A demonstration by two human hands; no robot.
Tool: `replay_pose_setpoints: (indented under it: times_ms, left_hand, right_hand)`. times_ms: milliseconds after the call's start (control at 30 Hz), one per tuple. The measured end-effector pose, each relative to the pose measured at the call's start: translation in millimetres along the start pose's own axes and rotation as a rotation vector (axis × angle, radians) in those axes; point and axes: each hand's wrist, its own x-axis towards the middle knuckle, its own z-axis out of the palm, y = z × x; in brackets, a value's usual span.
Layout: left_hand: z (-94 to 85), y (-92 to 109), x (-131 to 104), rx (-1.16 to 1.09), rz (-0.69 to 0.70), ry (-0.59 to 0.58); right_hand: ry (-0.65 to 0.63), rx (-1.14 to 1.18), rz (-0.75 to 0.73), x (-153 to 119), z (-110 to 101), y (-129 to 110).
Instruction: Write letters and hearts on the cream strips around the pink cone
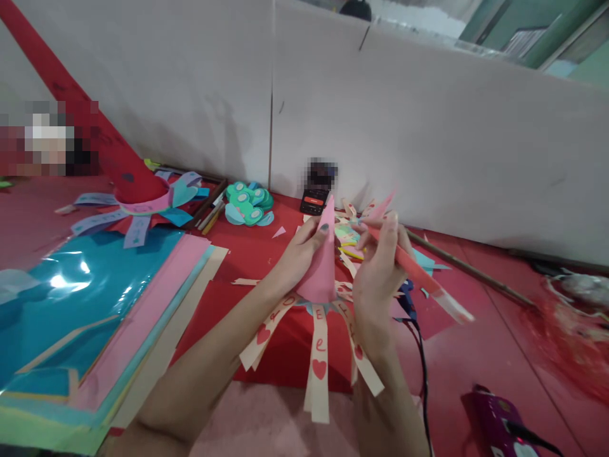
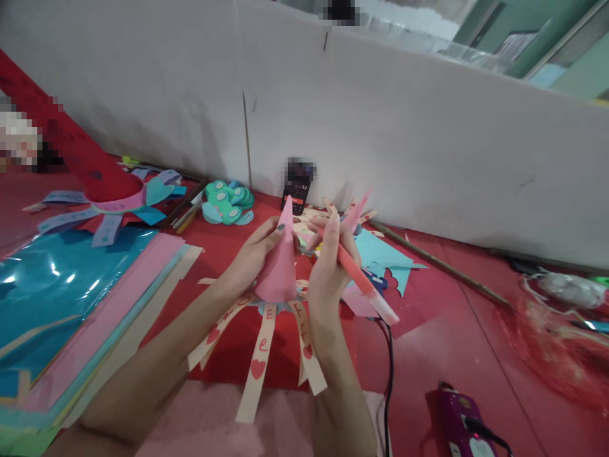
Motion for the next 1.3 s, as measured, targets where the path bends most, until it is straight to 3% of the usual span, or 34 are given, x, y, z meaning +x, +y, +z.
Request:
replay_pose_setpoints:
  times_ms: [200, 567, 700, 1100, 1300]
  left_hand:
    - [2.8, -3.0, -0.7, -0.047, 0.026, -0.080]
    - [1.4, -0.3, 3.0, 0.063, 0.012, 0.021]
    - [3.3, 0.8, 1.8, 0.043, 0.001, 0.024]
    - [3.5, -5.7, -1.6, -0.135, -0.079, -0.065]
    - [4.5, -4.3, -2.5, -0.164, -0.114, -0.088]
  right_hand:
    - [-0.027, 0.049, -0.044, -2.5, 3.5, -1.5]
    - [-0.069, -0.023, -0.186, -0.6, 3.6, -5.8]
    - [-0.083, -0.012, -0.157, -1.8, 3.4, -5.1]
    - [0.001, -0.106, -0.130, -2.8, 2.8, -6.3]
    - [0.009, -0.169, -0.251, -4.1, 4.4, -9.2]
